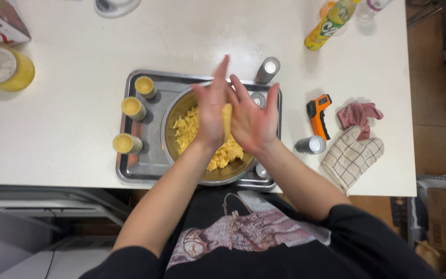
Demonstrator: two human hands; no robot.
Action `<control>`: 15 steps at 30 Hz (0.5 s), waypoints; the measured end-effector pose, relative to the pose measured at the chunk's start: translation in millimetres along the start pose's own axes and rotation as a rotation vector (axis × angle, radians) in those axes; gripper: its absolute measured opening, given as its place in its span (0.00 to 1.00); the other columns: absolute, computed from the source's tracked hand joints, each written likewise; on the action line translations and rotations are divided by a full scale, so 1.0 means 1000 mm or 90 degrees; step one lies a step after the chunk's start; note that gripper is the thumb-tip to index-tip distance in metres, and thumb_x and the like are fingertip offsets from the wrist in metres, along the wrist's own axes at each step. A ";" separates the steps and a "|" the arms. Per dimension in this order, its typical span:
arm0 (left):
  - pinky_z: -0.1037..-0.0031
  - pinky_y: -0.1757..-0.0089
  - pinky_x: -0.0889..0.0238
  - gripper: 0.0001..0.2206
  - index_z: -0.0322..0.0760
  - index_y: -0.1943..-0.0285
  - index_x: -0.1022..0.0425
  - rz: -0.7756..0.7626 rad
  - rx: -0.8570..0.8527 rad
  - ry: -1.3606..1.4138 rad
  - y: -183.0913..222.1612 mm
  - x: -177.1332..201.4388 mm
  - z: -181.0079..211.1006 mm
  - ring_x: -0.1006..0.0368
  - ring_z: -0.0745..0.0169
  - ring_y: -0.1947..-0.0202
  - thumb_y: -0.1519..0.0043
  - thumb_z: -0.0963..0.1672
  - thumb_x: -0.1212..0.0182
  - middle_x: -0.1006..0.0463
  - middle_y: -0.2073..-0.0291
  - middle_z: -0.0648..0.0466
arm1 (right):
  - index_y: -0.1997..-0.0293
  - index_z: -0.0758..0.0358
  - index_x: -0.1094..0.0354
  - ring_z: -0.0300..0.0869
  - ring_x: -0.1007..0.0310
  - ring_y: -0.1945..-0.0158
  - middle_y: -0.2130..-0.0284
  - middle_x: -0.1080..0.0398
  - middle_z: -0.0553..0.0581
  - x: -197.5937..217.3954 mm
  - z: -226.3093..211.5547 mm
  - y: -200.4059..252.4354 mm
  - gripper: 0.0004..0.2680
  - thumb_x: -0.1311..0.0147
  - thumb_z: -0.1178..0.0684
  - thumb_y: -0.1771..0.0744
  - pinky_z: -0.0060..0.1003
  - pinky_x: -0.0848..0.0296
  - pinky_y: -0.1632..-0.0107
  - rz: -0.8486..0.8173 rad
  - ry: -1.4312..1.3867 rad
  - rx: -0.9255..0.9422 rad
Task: The person fills small pastry shells with a yellow crumbly mixture by hand from a bowl.
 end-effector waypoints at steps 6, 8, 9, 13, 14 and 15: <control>0.57 0.24 0.79 0.43 0.35 0.17 0.52 0.067 0.091 0.509 0.007 0.034 -0.006 0.67 0.43 0.16 0.31 0.65 0.82 0.54 0.18 0.39 | 0.21 0.59 0.59 0.47 0.54 0.23 0.24 0.54 0.57 0.023 0.025 0.001 0.32 0.59 0.31 0.31 0.48 0.50 0.27 0.077 0.103 0.019; 0.58 0.25 0.79 0.44 0.38 0.18 0.53 0.070 0.118 0.617 0.012 0.036 -0.005 0.67 0.44 0.17 0.33 0.66 0.84 0.54 0.19 0.41 | 0.24 0.61 0.55 0.45 0.46 0.27 0.27 0.48 0.56 0.031 0.038 0.010 0.28 0.49 0.41 0.31 0.47 0.42 0.30 0.153 0.276 0.011; 0.61 0.25 0.81 0.45 0.40 0.17 0.54 -0.003 0.108 0.555 0.014 0.032 -0.005 0.68 0.48 0.16 0.35 0.67 0.84 0.55 0.18 0.43 | 0.26 0.64 0.49 0.44 0.38 0.34 0.34 0.40 0.58 0.033 0.046 0.017 0.24 0.48 0.45 0.29 0.44 0.35 0.36 0.136 0.148 -0.046; 0.64 0.23 0.76 0.42 0.42 0.17 0.51 -0.112 0.046 0.143 0.030 0.021 -0.012 0.65 0.54 0.15 0.32 0.66 0.80 0.54 0.17 0.47 | 0.38 0.71 0.37 0.39 0.24 0.47 0.49 0.27 0.55 0.050 0.050 0.034 0.14 0.46 0.54 0.29 0.40 0.23 0.44 0.158 0.123 -0.064; 0.64 0.23 0.76 0.42 0.42 0.17 0.51 -0.116 0.046 0.143 0.031 0.023 -0.016 0.65 0.54 0.15 0.32 0.66 0.80 0.54 0.17 0.47 | 0.38 0.71 0.37 0.39 0.24 0.47 0.49 0.27 0.55 0.056 0.047 0.037 0.14 0.46 0.54 0.29 0.40 0.23 0.44 0.159 0.123 -0.060; 0.63 0.27 0.60 0.36 0.40 0.25 0.39 -0.076 0.028 -0.086 0.035 0.027 -0.021 0.51 0.51 0.20 0.29 0.63 0.73 0.43 0.22 0.46 | 0.40 0.72 0.35 0.40 0.23 0.51 0.52 0.26 0.57 0.063 0.045 0.046 0.13 0.44 0.55 0.30 0.39 0.22 0.48 0.203 0.143 -0.061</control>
Point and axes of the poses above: each hand's wrist, its own y-axis away from the middle knuckle, its own x-axis out of the back of the hand, z = x × y, the point moved 2 cm from there along -y, towards the middle knuckle
